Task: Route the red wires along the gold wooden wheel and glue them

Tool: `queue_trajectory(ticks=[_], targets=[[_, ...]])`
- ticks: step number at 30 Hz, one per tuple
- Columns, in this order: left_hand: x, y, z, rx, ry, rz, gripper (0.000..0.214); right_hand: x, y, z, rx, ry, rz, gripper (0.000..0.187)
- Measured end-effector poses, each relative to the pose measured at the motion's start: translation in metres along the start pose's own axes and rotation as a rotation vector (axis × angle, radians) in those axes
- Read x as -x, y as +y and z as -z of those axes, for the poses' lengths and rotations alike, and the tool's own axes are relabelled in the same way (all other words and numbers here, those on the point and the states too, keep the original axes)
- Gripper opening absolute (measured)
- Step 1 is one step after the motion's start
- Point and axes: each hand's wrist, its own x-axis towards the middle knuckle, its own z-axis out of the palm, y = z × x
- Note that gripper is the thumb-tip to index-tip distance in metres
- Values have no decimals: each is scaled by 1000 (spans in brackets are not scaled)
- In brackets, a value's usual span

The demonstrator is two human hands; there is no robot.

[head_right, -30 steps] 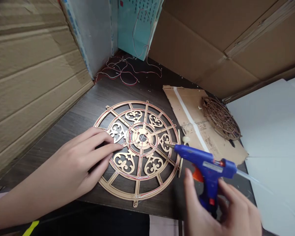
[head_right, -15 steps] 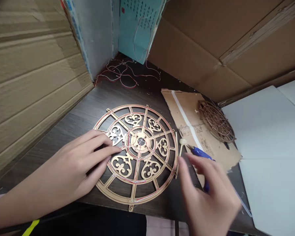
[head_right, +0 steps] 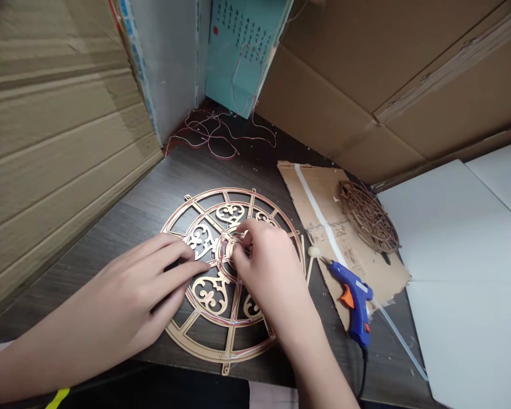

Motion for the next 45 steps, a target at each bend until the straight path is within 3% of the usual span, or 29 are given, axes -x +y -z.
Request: queue_trajectory(ticks=[5, 11, 14, 18, 23, 30, 32, 34, 36, 41, 45], targets=[[-1, 1, 1, -11, 10, -14, 42, 5, 7, 2, 2, 52, -85, 20], [-2, 1, 1, 2, -3, -3, 45, 7, 23, 8, 83, 87, -191, 4], [-1, 0, 1, 4, 8, -10, 41, 8, 26, 8, 206, 131, -210, 16], [-1, 0, 1, 7, 10, -6, 37, 11, 18, 3, 221, 204, -28, 28], [-1, 0, 1, 15, -7, 7, 39, 12, 6, 3, 50, -46, 210, 20], [-2, 1, 2, 17, -15, 17, 36, 13, 7, 21, 2, -183, 210, 9], [-2, 1, 3, 11, -12, 10, 33, 13, 7, 23, 28, -203, 200, 18], [-2, 1, 3, 3, -9, 1, 31, 11, 9, 22, 82, -194, 185, 38], [-2, 1, 3, -2, -10, -4, 32, 8, 12, 19, 135, -168, 173, 43], [-2, 1, 3, -2, -13, 3, 38, 6, 16, 9, 38, -29, 264, 9], [-3, 1, 2, -13, -18, -1, 40, 9, 16, 5, -125, -46, 387, 15]])
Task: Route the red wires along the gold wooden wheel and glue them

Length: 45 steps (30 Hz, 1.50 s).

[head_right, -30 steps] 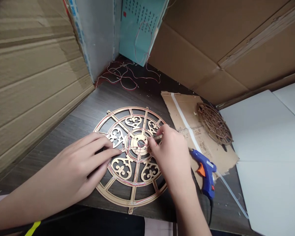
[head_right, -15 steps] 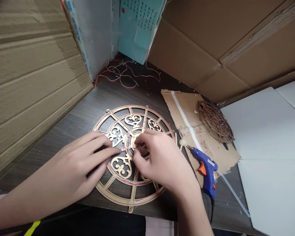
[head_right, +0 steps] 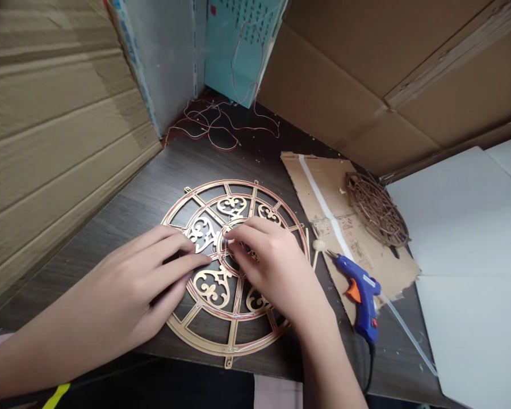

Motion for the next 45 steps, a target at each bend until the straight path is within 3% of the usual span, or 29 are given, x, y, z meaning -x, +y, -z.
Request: queue_trajectory(ticks=[20, 33, 40, 45], targets=[[2, -1, 0, -12, 11, -6, 39, 1, 1, 3, -97, -89, -19, 20], [-7, 2, -4, 25, 120, -16, 29, -2, 3, 3, -107, -82, -22, 19], [-1, 0, 1, 2, 16, -4, 35, -4, 4, 0, -111, -66, -1, 17], [0, 0, 1, 10, 7, -1, 36, -4, 2, 0, -128, -82, 12, 12]])
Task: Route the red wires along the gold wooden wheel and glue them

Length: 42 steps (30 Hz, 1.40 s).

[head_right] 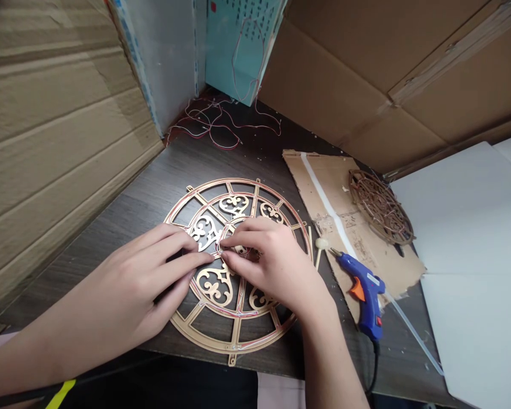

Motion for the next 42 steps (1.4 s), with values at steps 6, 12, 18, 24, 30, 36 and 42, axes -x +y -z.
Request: queue_trajectory(ticks=[6, 12, 18, 24, 30, 36, 42], targets=[[0, 0, 0, -10, 4, -14, 37, 0, 1, 1, 25, 18, 3, 21], [0, 0, -1, -28, 17, -17, 28, -2, 7, 0, 24, 11, 46, 18], [-1, 0, -1, -32, 24, -29, 29, -4, 6, 2, 27, -39, 45, 25], [1, -2, -3, -41, 31, -31, 18, -8, 8, 3, -9, -42, 59, 17], [-1, -1, -2, -55, 43, -45, 22, -9, 7, 3, -33, -38, 88, 13], [-2, -1, -2, -25, 44, -21, 24, -7, 9, 2, -51, -18, 117, 11], [-3, -2, -4, -19, 51, -14, 29, -6, 10, 1, -47, -14, 134, 9]])
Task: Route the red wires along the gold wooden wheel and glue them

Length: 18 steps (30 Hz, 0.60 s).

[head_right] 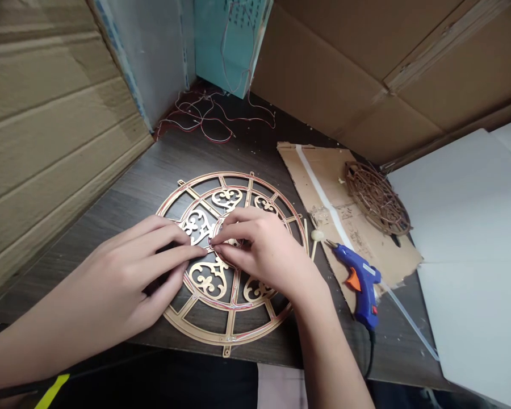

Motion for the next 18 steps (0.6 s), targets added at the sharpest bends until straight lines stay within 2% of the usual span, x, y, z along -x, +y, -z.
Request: queue_trajectory(ticks=[18], targets=[[-2, 2, 2, 17, 1, -6, 32, -1, -4, 4, 64, -83, -21, 15]])
